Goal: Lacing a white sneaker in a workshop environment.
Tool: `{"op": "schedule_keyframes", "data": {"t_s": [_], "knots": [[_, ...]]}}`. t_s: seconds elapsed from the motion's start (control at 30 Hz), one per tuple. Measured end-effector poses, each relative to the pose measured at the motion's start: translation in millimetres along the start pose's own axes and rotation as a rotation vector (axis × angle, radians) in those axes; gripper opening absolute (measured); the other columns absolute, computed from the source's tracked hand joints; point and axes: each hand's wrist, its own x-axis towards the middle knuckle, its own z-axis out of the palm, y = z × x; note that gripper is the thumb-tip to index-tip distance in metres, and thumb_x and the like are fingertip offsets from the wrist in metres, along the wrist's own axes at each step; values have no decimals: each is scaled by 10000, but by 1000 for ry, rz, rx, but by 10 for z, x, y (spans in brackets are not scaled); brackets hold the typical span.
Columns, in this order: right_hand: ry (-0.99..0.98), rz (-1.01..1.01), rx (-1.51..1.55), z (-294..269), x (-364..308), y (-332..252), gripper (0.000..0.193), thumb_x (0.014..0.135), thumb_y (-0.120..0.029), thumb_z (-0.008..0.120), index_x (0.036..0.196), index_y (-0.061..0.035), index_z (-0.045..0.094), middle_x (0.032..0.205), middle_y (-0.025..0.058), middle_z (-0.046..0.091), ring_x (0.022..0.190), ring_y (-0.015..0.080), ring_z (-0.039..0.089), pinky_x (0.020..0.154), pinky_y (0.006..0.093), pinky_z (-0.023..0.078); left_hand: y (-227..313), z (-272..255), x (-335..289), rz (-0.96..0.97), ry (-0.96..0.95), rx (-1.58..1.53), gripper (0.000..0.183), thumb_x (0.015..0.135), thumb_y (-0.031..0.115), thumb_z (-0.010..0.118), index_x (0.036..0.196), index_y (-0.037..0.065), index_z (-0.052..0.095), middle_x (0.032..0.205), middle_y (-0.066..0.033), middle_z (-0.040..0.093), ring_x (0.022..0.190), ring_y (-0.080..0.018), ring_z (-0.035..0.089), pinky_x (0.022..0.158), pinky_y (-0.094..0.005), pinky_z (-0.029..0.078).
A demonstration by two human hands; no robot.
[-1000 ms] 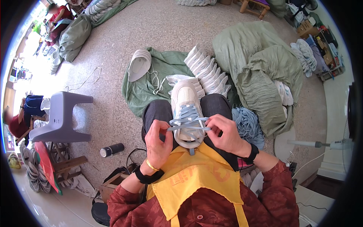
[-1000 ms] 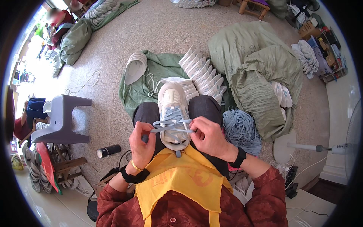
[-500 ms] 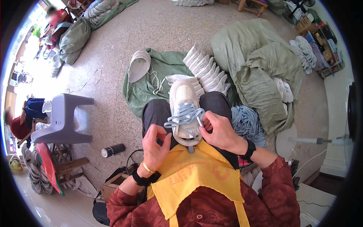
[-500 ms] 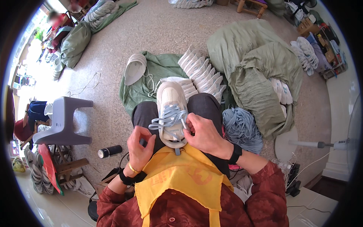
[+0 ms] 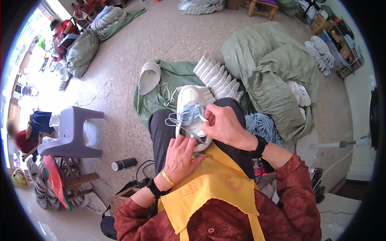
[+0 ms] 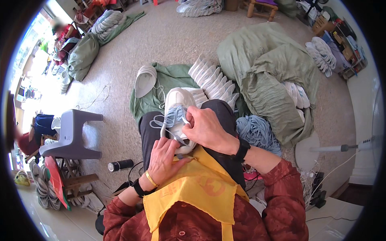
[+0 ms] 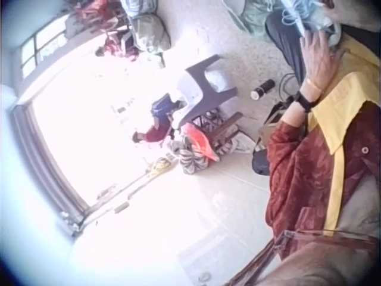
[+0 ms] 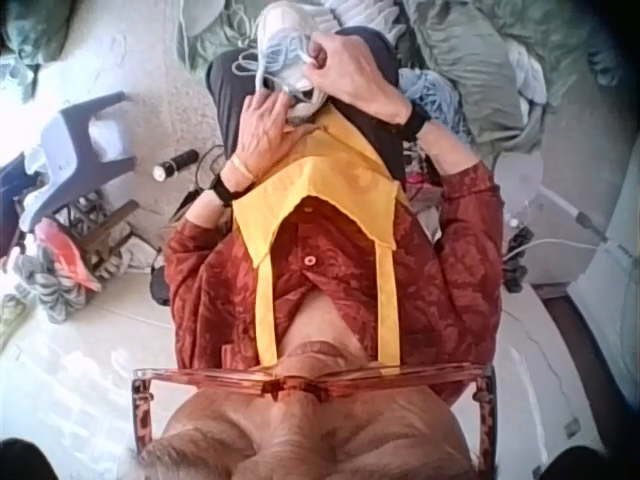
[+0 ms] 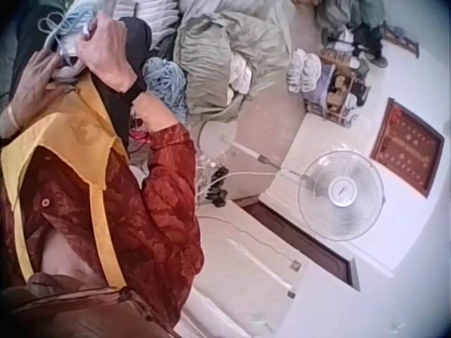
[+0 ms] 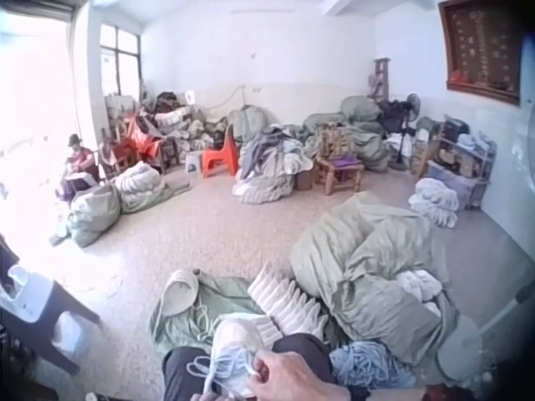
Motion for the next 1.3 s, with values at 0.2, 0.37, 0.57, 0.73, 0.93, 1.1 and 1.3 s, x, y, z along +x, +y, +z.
{"op": "schedule_keyframes", "data": {"t_s": [0.2,0.37,0.57,0.73,0.93,1.1,1.3], "knots": [[13,24,203,-144,-45,-37,193,891,-131,759,888,33,659,728,159,719,679,231,750,642,337,587,-67,-45,-78,-93,188,-117,302,776,79,814,1002,23,621,938,-133,631,915,-349,588,795,-440,471],[-202,-130,88,-92,-300,225,168,852,-90,755,946,32,687,818,166,721,743,311,735,693,390,584,-322,-76,-225,-375,434,-418,252,884,60,773,1062,4,604,915,-96,610,804,-209,560,731,-333,465],[-472,-315,-184,273,-399,466,206,842,-45,703,1032,28,678,1025,193,697,919,407,698,813,434,575,-231,-133,-206,-444,502,-694,248,918,107,777,1070,14,605,886,-43,630,799,-117,535,716,-287,453],[-293,-193,-20,65,-279,489,147,824,0,656,958,43,698,925,229,717,895,422,697,798,450,571,-61,-181,-126,-235,263,-232,285,802,31,799,1032,11,632,953,-133,668,907,-322,622,775,-384,510],[44,-48,1,-276,-263,632,58,898,-25,676,936,16,693,800,156,698,699,264,710,616,357,540,-125,109,2,6,-40,-69,332,792,98,774,1082,49,618,968,-114,666,995,-348,581,867,-454,469],[71,-38,-6,-239,-331,652,67,920,-10,671,971,30,688,790,109,699,624,165,682,585,305,531,-114,196,59,-16,-203,82,358,800,78,738,1124,54,587,974,-107,659,1029,-344,548,874,-460,437],[61,18,87,-256,-293,635,78,912,-27,674,968,23,694,787,139,705,669,221,702,616,336,540,-323,64,56,-182,176,-155,456,827,9,746,1253,-26,587,998,-174,638,986,-379,597,879,-450,501]]}}
